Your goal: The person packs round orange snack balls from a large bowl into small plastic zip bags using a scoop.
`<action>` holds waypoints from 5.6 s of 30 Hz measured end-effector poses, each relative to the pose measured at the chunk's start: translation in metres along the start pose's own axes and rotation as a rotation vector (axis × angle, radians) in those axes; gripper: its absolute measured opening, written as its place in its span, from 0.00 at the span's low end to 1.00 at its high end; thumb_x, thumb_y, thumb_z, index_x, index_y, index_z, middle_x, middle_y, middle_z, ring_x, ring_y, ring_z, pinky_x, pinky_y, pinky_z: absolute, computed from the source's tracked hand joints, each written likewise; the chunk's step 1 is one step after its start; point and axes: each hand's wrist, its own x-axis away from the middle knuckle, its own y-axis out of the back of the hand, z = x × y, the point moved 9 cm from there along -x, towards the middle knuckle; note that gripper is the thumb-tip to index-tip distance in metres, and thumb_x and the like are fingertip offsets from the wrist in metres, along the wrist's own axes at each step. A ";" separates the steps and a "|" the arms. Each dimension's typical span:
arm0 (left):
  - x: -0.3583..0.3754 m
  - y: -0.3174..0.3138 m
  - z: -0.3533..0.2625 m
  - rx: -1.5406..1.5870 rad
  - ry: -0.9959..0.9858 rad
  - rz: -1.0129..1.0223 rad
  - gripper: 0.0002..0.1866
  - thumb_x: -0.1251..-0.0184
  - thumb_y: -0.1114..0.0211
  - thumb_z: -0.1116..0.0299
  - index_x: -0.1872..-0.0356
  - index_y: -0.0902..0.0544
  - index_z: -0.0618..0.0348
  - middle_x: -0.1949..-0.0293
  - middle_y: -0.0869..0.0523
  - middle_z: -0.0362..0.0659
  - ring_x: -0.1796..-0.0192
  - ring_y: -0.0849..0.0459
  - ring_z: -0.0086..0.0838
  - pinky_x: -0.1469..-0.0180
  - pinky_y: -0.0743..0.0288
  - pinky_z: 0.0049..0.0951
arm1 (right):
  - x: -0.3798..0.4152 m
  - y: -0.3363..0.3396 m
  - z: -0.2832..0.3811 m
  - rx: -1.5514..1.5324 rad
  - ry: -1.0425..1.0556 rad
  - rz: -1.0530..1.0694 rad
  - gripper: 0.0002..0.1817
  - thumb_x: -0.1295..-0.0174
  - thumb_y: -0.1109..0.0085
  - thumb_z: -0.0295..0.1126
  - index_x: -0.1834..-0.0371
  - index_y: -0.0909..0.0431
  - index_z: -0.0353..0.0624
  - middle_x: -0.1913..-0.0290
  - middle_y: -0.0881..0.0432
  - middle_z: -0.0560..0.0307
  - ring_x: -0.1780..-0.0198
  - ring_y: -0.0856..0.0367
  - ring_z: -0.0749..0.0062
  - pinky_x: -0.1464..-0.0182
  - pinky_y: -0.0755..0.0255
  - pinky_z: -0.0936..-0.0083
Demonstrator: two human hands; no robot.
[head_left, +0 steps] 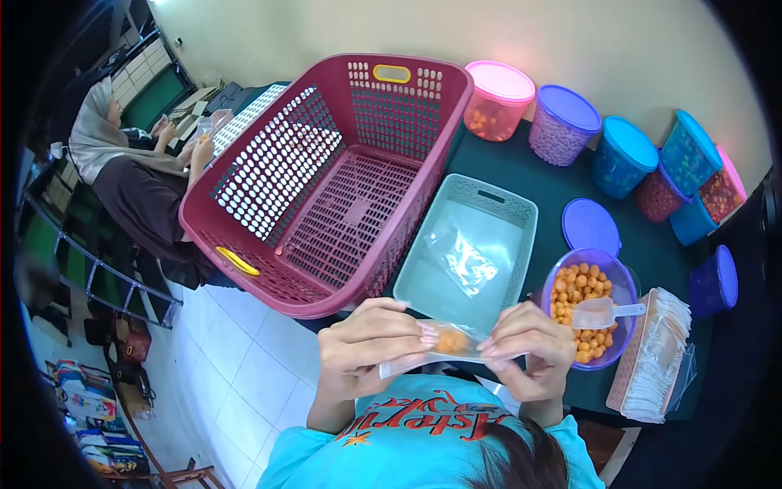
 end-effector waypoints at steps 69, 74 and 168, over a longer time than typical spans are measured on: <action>-0.017 -0.318 -0.036 0.248 0.081 0.197 0.13 0.47 0.42 0.68 0.65 0.23 0.68 0.67 0.22 0.49 0.63 0.23 0.32 0.59 0.29 0.28 | 0.259 0.346 0.047 -0.081 -0.260 -1.058 0.16 0.37 0.57 0.29 0.51 0.32 0.28 0.61 0.22 0.42 0.62 0.21 0.69 0.57 0.28 0.75; -0.022 -0.320 0.005 0.650 0.439 0.122 0.29 0.38 0.55 0.52 0.49 0.34 0.72 0.51 0.30 0.54 0.48 0.28 0.39 0.45 0.35 0.40 | 0.217 0.290 0.008 -0.391 -0.492 -0.726 0.08 0.39 0.55 0.28 0.59 0.34 0.35 0.68 0.21 0.43 0.75 0.21 0.69 0.75 0.24 0.76; 0.072 -0.250 0.127 1.152 0.892 0.520 0.51 0.67 0.29 0.42 0.44 0.39 0.68 0.46 0.33 0.52 0.45 0.31 0.38 0.43 0.39 0.38 | 0.128 0.224 -0.078 1.193 -0.602 0.212 0.12 0.52 0.42 0.35 0.68 0.28 0.41 0.60 0.28 0.58 0.50 0.34 0.65 0.41 0.59 0.52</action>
